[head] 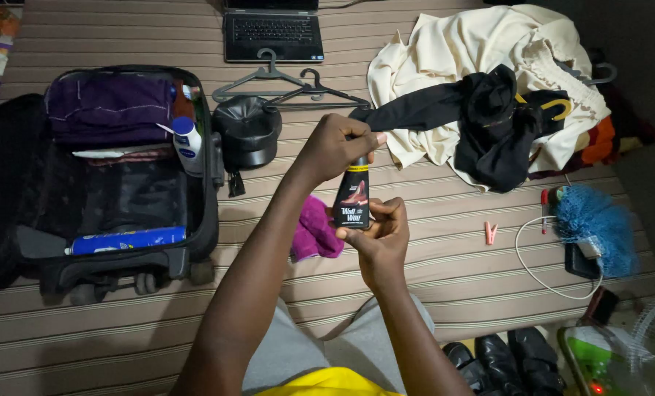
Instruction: The recorder polishes a pair of black shoes and then packs them into a suitcase with other items.
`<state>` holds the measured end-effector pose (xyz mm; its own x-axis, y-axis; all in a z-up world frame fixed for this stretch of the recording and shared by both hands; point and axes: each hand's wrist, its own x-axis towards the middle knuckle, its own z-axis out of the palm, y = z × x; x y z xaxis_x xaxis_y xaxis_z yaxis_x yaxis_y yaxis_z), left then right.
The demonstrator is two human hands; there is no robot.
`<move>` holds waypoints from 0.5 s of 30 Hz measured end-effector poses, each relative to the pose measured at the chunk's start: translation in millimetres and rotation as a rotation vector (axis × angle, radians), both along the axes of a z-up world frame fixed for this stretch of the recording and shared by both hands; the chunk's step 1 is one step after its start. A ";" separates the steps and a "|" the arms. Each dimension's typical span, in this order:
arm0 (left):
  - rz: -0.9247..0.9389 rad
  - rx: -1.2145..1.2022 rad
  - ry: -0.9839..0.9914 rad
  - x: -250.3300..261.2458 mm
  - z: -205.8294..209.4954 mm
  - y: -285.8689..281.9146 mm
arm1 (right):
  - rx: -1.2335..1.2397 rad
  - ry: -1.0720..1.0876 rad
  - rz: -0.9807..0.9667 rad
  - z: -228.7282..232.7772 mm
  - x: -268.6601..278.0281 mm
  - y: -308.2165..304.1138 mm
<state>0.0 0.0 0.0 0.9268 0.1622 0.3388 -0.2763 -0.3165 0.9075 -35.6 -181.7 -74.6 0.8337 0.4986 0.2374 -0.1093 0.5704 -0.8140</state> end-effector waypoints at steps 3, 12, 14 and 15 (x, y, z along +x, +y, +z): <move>0.001 0.011 0.009 0.5 -0.2 -1.4 | 0.018 -0.027 0.003 -9.5 3.5 -2.6; -0.006 -0.014 0.018 -2.1 3.7 -1.9 | 0.002 0.004 -0.003 -10.2 3.2 -2.4; -0.009 -0.017 0.017 -1.4 1.8 -1.1 | 0.005 0.000 0.001 -5.2 1.2 -1.6; -0.013 -0.020 0.014 -0.8 1.1 -0.7 | 0.008 -0.006 0.003 -2.5 0.4 -1.2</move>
